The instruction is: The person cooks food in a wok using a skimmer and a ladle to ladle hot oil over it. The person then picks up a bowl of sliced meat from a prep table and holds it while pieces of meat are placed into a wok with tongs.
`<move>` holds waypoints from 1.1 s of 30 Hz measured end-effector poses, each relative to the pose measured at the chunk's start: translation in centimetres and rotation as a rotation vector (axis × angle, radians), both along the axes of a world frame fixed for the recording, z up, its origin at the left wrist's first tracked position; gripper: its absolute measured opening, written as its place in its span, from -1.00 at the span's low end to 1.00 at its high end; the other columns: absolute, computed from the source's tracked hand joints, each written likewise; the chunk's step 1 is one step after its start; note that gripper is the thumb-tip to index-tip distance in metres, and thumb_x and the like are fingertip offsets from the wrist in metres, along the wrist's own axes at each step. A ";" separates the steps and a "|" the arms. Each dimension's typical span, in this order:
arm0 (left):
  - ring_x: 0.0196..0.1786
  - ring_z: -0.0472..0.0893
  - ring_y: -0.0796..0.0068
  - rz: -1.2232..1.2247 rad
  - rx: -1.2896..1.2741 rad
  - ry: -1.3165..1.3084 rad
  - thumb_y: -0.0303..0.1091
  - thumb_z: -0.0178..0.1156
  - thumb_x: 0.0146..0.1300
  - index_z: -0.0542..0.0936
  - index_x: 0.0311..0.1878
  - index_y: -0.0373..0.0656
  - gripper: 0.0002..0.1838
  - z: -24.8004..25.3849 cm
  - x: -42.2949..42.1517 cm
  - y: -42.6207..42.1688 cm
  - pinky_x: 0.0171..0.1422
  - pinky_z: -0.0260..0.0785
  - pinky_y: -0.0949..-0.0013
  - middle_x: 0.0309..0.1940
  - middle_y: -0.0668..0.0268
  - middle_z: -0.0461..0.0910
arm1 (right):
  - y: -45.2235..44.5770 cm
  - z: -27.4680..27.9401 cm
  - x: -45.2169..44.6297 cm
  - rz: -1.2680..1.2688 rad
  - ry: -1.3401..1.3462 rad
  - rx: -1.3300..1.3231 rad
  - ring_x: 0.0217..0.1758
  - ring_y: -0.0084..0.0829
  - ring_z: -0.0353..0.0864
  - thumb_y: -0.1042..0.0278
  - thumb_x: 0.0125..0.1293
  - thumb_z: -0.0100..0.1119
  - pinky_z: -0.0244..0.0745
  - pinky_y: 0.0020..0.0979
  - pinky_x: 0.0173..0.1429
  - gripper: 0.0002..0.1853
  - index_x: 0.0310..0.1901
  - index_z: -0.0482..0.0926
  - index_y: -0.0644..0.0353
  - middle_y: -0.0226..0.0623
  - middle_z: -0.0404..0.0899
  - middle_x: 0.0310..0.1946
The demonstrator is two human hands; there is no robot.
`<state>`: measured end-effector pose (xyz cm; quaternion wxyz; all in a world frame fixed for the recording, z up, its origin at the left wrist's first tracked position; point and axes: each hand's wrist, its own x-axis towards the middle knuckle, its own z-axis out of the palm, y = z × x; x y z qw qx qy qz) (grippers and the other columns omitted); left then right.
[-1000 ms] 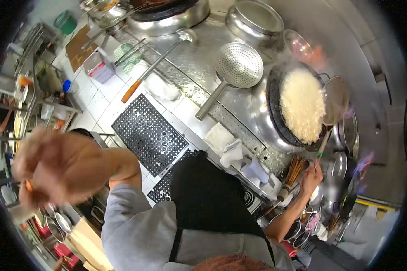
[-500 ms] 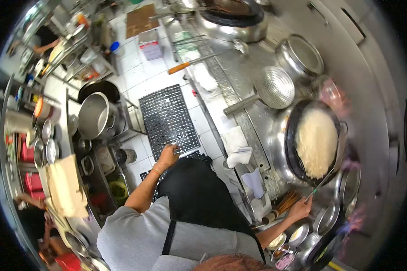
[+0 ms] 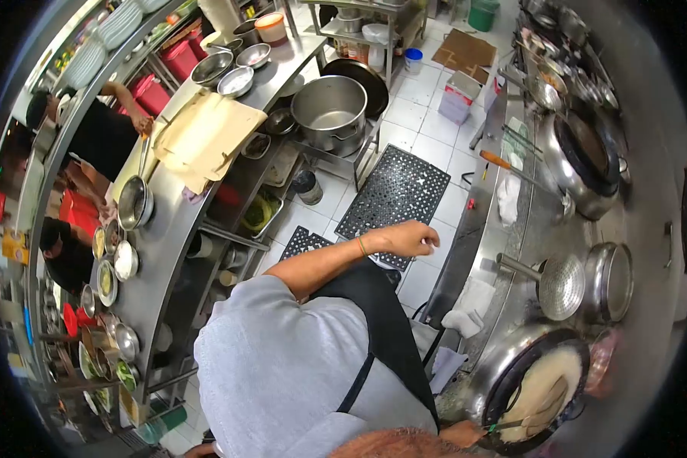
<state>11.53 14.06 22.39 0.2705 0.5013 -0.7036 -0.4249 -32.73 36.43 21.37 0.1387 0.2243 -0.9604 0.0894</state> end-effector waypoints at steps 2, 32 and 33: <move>-0.11 0.67 0.22 -0.034 -0.024 0.091 -0.31 0.20 0.21 0.61 -0.07 -0.30 -0.71 1.9 -1.0 -0.7 0.01 0.49 0.27 -0.20 0.07 0.67 | -1.0 0.6 -0.1 0.049 0.031 -0.063 -0.09 0.07 0.63 0.18 0.22 0.15 0.52 -0.08 -0.01 -0.55 0.11 0.58 0.20 0.02 0.63 -0.05; -0.20 0.63 0.41 0.418 -0.040 0.414 -0.08 0.15 0.31 0.57 0.06 -0.22 -0.57 1.9 -0.6 -52.1 -0.10 0.50 0.34 -0.19 0.23 0.67 | -13.1 4.0 -1.8 0.072 -0.188 -0.257 -0.04 -0.05 0.63 0.28 0.32 0.10 0.50 -0.18 0.09 -0.54 0.19 0.47 0.36 -0.01 0.63 -0.06; -0.14 0.58 0.44 0.357 0.003 0.433 -0.06 0.13 0.34 0.50 0.14 -0.20 -0.54 0.0 0.0 -54.6 -0.15 0.50 0.34 -0.15 0.27 0.63 | -9.4 3.2 -1.8 -0.010 -0.263 -0.304 -0.04 -0.06 0.63 0.29 0.33 0.09 0.50 -0.18 0.10 -0.54 0.19 0.47 0.37 -0.02 0.63 -0.06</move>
